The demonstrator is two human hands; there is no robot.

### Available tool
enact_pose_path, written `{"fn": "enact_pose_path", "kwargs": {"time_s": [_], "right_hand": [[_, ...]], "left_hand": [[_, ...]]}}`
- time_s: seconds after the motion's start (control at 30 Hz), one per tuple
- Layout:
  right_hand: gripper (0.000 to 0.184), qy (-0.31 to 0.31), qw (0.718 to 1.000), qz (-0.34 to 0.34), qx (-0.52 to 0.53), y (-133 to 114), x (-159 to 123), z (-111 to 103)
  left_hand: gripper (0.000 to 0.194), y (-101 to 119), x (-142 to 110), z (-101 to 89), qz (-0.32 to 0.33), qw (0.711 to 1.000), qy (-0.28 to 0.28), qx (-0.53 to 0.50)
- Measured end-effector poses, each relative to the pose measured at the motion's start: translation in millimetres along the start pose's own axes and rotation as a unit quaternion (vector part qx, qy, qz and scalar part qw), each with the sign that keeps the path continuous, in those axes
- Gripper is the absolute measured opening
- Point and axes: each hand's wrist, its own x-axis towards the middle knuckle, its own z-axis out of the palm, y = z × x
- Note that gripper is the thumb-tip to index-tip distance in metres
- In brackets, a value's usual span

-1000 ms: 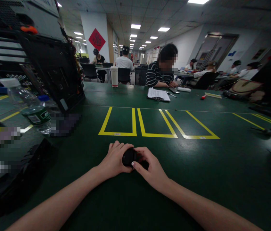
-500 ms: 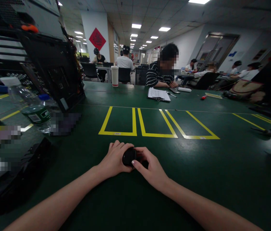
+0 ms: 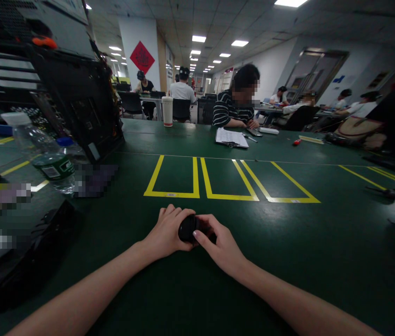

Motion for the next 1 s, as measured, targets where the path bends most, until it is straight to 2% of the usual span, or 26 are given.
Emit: {"fn": "enact_pose_path", "kwargs": {"time_s": [0.23, 0.4, 0.53, 0.63, 0.83, 0.93, 1.0], "right_hand": [[0.019, 0.05, 0.995, -0.088, -0.011, 2.1, -1.6, 1.0], [0.034, 0.041, 0.998, -0.044, -0.01, 3.4, 0.2, 0.6], [0.03, 0.008, 1.0, -0.013, -0.014, 0.6, -0.2, 0.1], [0.03, 0.011, 1.0, -0.021, 0.005, -0.1, -1.5, 0.4], [0.022, 0.054, 0.995, -0.087, -0.012, 3.2, -1.4, 1.1], [0.034, 0.046, 0.997, -0.057, 0.007, 4.0, -0.5, 0.8], [0.036, 0.032, 0.999, -0.03, 0.016, 4.1, -0.3, 0.2]], "left_hand": [[0.053, 0.4, 0.3, -0.2, 0.0, 1.0, 0.002, -0.003], [0.053, -0.1, 0.1, 0.4, 0.001, 1.0, 0.004, -0.003], [0.053, -0.7, -0.2, 0.9, 0.001, 1.0, 0.007, -0.007], [0.054, -1.1, 0.1, 1.2, -0.002, 1.0, 0.008, -0.005], [0.054, -1.0, 1.2, 1.3, -0.003, 1.0, 0.005, 0.001], [0.054, -0.9, 1.2, 1.5, -0.004, 1.0, 0.004, -0.003], [0.053, -1.2, 1.1, 1.8, -0.005, 1.0, 0.004, -0.007]]}}
